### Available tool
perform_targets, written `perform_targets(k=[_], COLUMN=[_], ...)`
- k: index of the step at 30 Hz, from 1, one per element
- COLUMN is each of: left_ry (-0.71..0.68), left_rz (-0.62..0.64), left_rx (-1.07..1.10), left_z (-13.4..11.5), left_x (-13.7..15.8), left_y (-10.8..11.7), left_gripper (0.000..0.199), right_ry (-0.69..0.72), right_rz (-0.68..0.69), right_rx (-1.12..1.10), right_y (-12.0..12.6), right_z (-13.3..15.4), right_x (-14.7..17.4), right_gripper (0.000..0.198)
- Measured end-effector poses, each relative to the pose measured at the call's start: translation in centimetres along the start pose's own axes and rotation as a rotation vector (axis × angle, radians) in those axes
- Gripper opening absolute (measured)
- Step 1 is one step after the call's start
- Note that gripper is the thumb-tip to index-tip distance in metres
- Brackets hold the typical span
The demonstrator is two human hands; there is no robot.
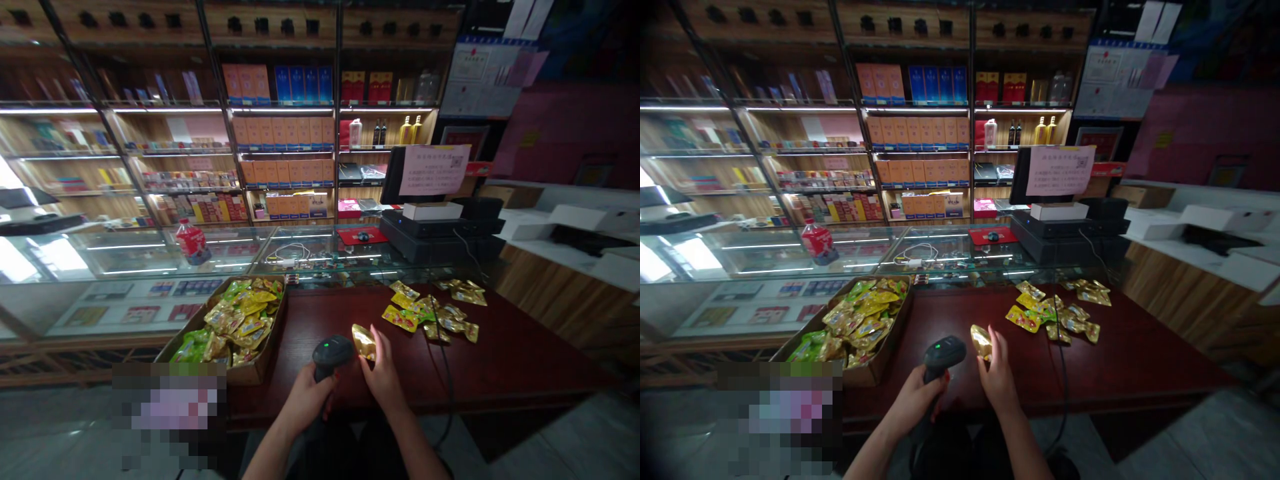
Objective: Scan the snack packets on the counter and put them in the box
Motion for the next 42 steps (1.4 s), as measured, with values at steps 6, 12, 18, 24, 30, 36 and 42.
perform_targets(k=[6,12,18,24,30,36,42], left_ry=[-0.001,0.025,0.019,0.018,-0.005,-0.023,-0.079], left_rz=[-0.040,-0.208,-0.270,-0.312,-0.288,-0.228,-0.225], left_rx=[-0.006,0.122,0.274,0.288,0.266,0.227,0.204], left_z=[1.3,5.1,7.9,8.3,7.7,7.2,6.6], left_x=[-1.0,-3.7,-5.5,-5.6,-5.0,-4.8,-4.1], left_y=[0.9,3.6,4.5,4.8,5.0,4.9,4.5], left_gripper=[0.022,0.032,0.043,0.043,0.045,0.043,0.038], right_ry=[-0.076,-0.218,-0.072,0.092,-0.063,-0.356,-0.300], right_rz=[-0.020,0.076,0.348,0.639,0.587,0.280,0.357], right_rx=[-0.056,-0.236,0.004,0.095,0.044,0.669,0.867], right_y=[-0.1,-3.3,-10.9,-18.7,-15.9,-3.4,1.3], right_z=[-0.9,1.7,10.0,15.9,10.2,-2.4,-5.5], right_x=[0.1,-5.4,-16.8,-21.6,-19.1,-13.0,-6.7], right_gripper=[0.067,0.088,0.100,0.107,0.059,0.063,0.055])
Point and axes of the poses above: each hand's wrist, its own x-axis away from the middle knuckle, its own y-axis out of the back of the hand, z = x × y, the point moved 2 cm from there along -x, towards the middle knuckle, and after that the axes turned 12 degrees about y, right-handed, at the moved point
